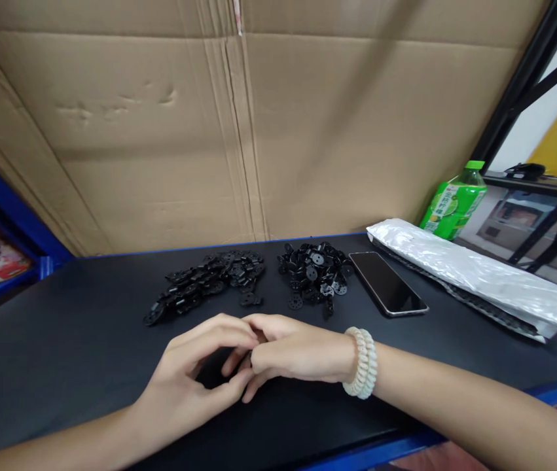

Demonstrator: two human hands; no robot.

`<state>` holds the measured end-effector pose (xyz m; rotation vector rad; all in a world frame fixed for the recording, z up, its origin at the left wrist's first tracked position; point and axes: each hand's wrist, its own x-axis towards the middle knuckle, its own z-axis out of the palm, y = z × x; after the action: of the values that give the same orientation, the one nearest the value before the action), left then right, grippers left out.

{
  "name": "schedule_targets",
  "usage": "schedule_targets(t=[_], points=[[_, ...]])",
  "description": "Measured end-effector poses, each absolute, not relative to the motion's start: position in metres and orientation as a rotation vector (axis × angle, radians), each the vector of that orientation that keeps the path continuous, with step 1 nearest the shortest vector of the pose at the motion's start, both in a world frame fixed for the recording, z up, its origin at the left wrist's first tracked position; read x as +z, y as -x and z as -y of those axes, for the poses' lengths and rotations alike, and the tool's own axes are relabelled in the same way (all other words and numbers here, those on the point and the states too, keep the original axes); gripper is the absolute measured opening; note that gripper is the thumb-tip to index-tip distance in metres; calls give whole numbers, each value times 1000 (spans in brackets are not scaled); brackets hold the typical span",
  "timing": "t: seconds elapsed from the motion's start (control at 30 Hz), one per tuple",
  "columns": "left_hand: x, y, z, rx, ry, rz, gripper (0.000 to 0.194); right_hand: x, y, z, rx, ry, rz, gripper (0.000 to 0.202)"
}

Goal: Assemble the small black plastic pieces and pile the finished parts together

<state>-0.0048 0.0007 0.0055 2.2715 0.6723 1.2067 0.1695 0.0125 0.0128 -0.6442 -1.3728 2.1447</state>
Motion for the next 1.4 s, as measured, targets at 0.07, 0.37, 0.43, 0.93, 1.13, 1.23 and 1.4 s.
schedule_targets(t=[0.07, 0.37, 0.43, 0.93, 1.13, 1.23, 1.4], points=[[5, 4, -1, 1169, -2260, -667, 25, 11, -168, -12, 2212, 622, 1327, 32], [0, -1, 0, 1180, -2314, -675, 24, 10, -162, -6, 2105, 787, 1397, 34], [1, -1, 0, 1192, -2347, -667, 26, 8, -160, -5, 2094, 750, 1390, 33], [3, 12, -3, 1186, -2510, -551, 23, 25, -184, -15, 2186, 606, 1334, 34], [3, 17, -5, 1158, -2579, -690, 26, 42, -203, -26, 1403, 902, 1946, 39], [1, 20, -12, 1115, -2596, -846, 32, 49, -224, -42, 504, 1076, 2188, 44], [-3, 24, -30, 900, -2646, -1083, 43, 48, -245, -60, 43, 1117, 2282, 50]])
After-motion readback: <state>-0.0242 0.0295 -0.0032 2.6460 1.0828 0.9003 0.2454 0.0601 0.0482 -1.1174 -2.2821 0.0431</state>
